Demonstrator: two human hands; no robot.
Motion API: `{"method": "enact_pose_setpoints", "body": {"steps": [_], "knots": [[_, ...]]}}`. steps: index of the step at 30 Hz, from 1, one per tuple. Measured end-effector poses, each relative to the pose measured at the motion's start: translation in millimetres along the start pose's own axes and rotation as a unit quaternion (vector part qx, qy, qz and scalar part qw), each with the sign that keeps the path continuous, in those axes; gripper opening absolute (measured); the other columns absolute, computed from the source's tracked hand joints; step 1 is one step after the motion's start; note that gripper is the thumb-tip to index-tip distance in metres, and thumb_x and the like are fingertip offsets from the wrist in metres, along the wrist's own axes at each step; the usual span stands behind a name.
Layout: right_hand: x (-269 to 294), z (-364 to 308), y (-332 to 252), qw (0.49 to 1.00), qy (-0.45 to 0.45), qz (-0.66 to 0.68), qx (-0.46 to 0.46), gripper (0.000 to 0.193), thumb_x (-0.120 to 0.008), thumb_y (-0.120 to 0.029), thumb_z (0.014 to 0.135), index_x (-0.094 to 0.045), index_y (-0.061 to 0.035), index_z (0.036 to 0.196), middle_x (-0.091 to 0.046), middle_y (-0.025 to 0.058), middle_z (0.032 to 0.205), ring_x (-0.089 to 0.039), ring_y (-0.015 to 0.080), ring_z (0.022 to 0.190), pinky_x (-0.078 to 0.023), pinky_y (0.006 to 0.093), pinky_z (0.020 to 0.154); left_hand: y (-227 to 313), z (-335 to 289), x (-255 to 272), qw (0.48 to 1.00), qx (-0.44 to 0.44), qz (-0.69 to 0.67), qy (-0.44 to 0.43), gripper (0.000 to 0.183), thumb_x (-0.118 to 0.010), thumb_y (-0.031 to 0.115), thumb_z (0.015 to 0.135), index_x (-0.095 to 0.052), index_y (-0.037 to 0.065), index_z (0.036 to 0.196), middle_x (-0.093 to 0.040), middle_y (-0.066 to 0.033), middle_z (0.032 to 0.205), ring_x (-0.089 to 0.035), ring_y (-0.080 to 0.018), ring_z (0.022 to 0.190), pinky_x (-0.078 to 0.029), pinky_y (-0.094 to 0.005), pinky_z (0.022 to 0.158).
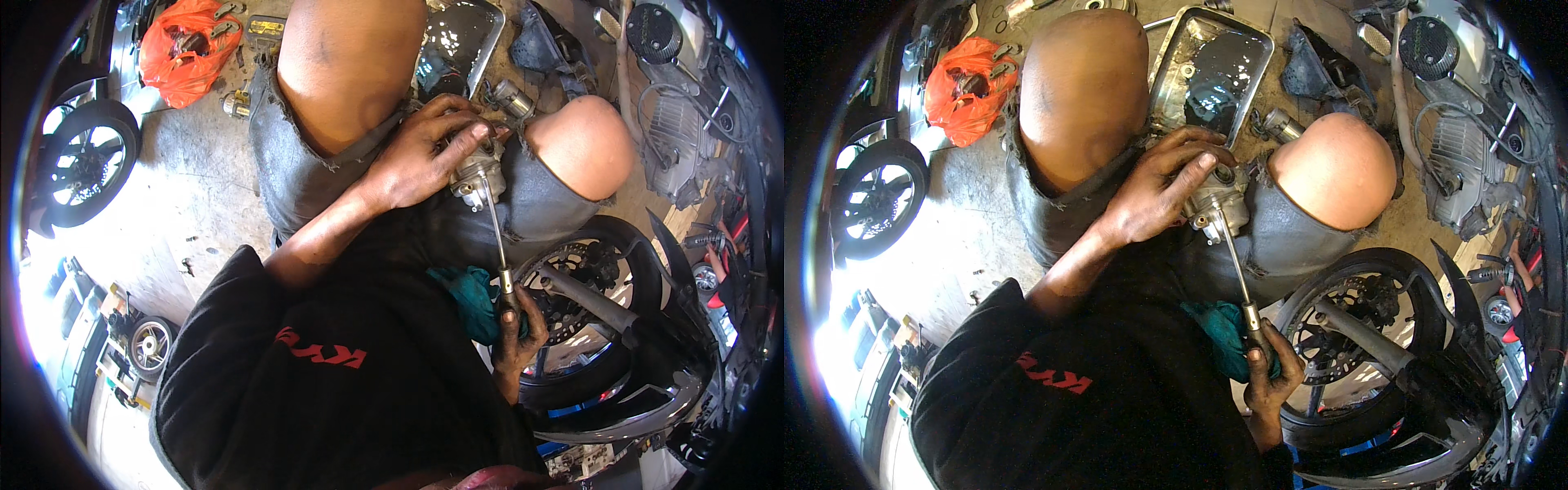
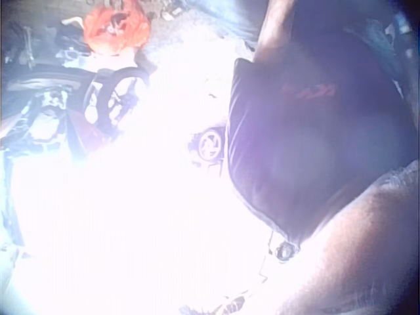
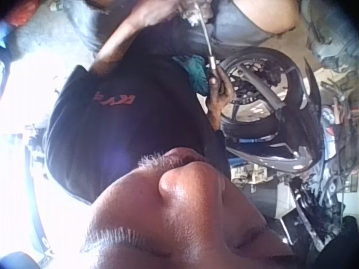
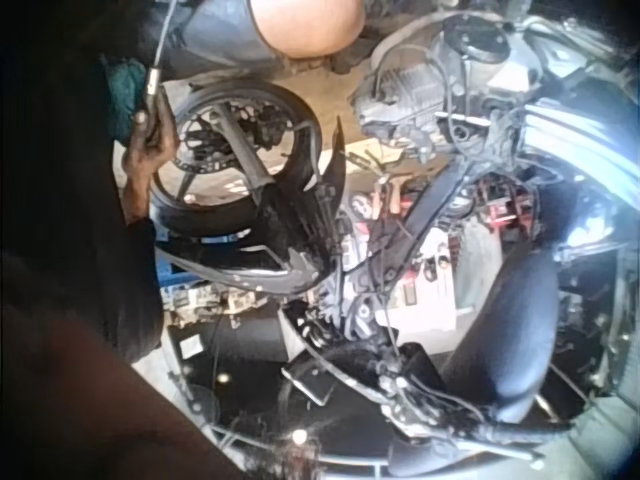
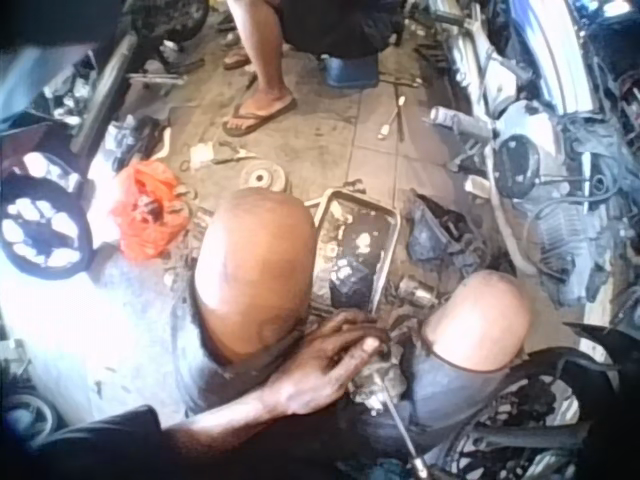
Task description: The person uses a screwdriver to tighten screws on a carburetor assembly while holding it by hand and wiping parts with a cloth.
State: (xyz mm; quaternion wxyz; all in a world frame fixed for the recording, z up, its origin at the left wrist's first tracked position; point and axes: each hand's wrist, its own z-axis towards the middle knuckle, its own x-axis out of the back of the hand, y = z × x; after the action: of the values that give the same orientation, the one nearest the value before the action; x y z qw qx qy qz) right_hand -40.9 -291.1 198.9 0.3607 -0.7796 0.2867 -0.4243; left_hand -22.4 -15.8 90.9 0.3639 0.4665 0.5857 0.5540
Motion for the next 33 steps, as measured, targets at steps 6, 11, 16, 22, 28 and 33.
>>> {"method": "enact_pose_setpoints", "body": {"steps": [6, 11, 16, 22, 28, 33], "knots": [[-5, 5, -9, 0.996, -0.001, -0.046, 0.073, 0.036, -0.069, -0.017, 0.082, -0.063, 0.0068, 0.108, -0.067, 0.0221, 0.099, -0.066, 0.0260, 0.091, -0.050, 0.0348, 0.083, 5, 1, -3, 1.000, 0.000, -0.001, 0.015, 0.026, -0.050, 0.020, 0.095, -0.064, 0.000, 0.104, -0.065, -0.0155, 0.105, -0.062, -0.0267, 0.100, -0.045, -0.0365, 0.090], [3, 10, -33, 0.999, -0.022, -0.037, -0.015, 0.032, -0.067, -0.012, 0.083, -0.063, 0.0064, 0.108, -0.067, 0.0215, 0.099, -0.066, 0.0261, 0.087, -0.050, 0.0340, 0.082, 6, 0, -11, 0.997, 0.026, -0.027, 0.063, 0.023, -0.051, 0.015, 0.094, -0.064, 0.000, 0.104, -0.066, -0.0145, 0.102, -0.063, -0.0243, 0.098, -0.047, -0.0341, 0.087], [8, 24, -54, 0.975, -0.084, -0.187, 0.091, 0.034, -0.069, -0.006, 0.078, -0.064, 0.0016, 0.111, -0.067, 0.0180, 0.093, -0.065, 0.0226, 0.085, -0.049, 0.0306, 0.075, -6, -2, -20, 0.994, 0.046, -0.046, 0.083, 0.022, -0.054, 0.014, 0.092, -0.064, -0.001, 0.106, -0.066, -0.0143, 0.105, -0.061, -0.0225, 0.101, -0.045, -0.0341, 0.090], [11, 39, -72, 0.979, -0.111, -0.169, -0.017, 0.035, -0.070, -0.009, 0.079, -0.064, 0.0025, 0.112, -0.067, 0.0185, 0.100, -0.064, 0.0225, 0.091, -0.049, 0.0307, 0.080, -19, 1, -29, 0.988, 0.033, -0.120, 0.088, 0.021, -0.057, 0.013, 0.090, -0.064, -0.001, 0.105, -0.065, -0.0136, 0.106, -0.059, -0.0211, 0.104, -0.044, -0.0340, 0.093], [0, 48, -103, 0.980, -0.074, -0.074, -0.171, 0.039, -0.069, -0.013, 0.081, -0.061, 0.0043, 0.114, -0.066, 0.0163, 0.107, -0.062, 0.0205, 0.099, -0.046, 0.0315, 0.090, -24, 7, -26, 0.990, 0.025, -0.104, 0.096, 0.022, -0.061, 0.009, 0.085, -0.064, -0.001, 0.104, -0.064, -0.0112, 0.107, -0.058, -0.0187, 0.103, -0.044, -0.0325, 0.092], [6, 53, -111, 0.964, -0.059, 0.030, -0.257, 0.051, -0.071, -0.023, 0.077, -0.059, 0.0060, 0.118, -0.062, 0.0180, 0.114, -0.058, 0.0224, 0.106, -0.042, 0.0327, 0.095, -13, 13, -25, 0.966, 0.104, -0.194, 0.138, 0.025, -0.063, 0.000, 0.077, -0.058, 0.000, 0.101, -0.063, -0.0101, 0.109, -0.060, -0.0204, 0.107, -0.044, -0.0318, 0.094]]}}
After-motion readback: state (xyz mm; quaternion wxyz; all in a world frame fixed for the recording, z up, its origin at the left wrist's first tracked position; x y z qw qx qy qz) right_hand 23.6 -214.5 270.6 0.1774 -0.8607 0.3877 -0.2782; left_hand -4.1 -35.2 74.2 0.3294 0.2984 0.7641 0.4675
